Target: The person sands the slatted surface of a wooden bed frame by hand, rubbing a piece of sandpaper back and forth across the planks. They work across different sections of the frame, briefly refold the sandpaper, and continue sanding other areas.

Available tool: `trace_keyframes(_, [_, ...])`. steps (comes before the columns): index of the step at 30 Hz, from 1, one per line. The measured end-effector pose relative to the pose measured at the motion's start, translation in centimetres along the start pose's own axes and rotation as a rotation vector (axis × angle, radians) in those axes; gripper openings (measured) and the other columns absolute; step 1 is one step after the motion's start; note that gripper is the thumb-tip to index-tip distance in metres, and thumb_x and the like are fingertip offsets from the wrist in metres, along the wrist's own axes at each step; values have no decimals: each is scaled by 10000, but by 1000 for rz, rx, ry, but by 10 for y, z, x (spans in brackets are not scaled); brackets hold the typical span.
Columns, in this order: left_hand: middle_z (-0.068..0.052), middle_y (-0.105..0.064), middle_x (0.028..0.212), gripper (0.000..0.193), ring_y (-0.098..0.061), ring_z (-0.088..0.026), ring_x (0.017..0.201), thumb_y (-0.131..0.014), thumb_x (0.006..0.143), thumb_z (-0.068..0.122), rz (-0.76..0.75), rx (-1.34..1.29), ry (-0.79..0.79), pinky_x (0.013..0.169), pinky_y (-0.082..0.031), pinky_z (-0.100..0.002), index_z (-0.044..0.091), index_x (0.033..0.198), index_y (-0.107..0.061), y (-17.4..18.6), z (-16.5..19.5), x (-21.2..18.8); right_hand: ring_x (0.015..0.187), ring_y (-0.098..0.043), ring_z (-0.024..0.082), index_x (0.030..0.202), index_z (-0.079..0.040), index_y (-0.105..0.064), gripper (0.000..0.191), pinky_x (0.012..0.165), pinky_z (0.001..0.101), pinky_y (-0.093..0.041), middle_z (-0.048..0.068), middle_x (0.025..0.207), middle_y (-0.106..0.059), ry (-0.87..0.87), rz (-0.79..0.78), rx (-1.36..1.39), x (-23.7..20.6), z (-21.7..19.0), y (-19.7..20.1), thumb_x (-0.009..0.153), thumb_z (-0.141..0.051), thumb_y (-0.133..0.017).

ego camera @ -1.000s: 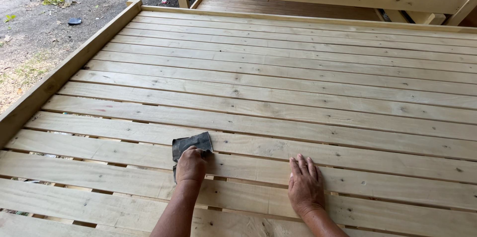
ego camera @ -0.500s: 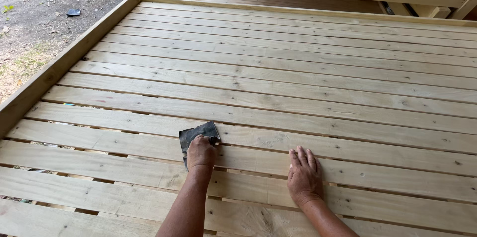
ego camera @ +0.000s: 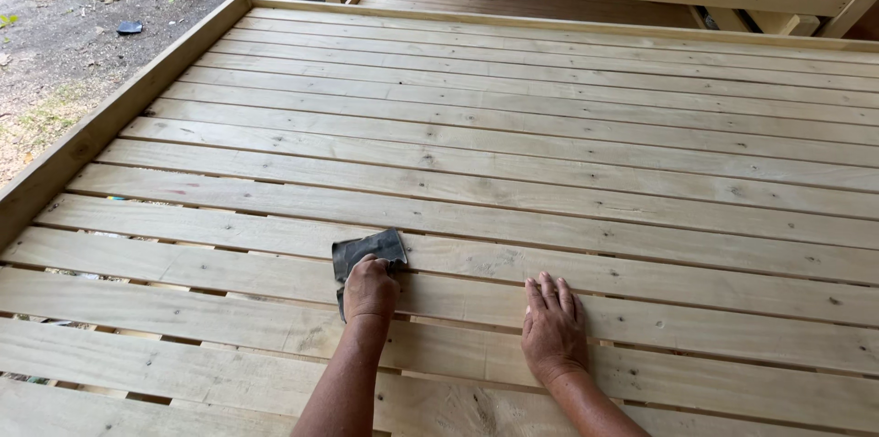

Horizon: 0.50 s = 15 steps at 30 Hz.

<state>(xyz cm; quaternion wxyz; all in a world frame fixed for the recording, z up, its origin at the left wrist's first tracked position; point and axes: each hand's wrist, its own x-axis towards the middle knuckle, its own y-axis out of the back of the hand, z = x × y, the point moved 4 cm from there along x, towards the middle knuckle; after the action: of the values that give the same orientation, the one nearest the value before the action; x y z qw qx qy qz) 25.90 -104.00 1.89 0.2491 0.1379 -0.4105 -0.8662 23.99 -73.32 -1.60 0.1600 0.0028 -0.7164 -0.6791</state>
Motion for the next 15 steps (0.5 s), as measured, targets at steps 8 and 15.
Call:
trace_keyframes(8, [-52, -708, 1055, 171, -673, -321, 1023, -658, 821, 109, -57, 15, -242, 896, -554, -434, 141, 922, -793, -21, 0, -27, 1472, -325, 292, 1491, -168, -445, 569, 1212, 457, -236, 46, 1582, -396, 2, 22, 9, 1, -2, 0, 931, -262, -479])
trace_keyframes(15, [-80, -681, 1055, 220, -657, -355, 1005, -616, 807, 39, 21, -12, -167, 878, -544, -460, 119, 920, -786, -8, 23, -27, 1481, -325, 297, 1497, -162, -447, 540, 1221, 446, -239, 58, 1591, -403, -6, -16, 17, 0, -3, -1, 968, -271, -459])
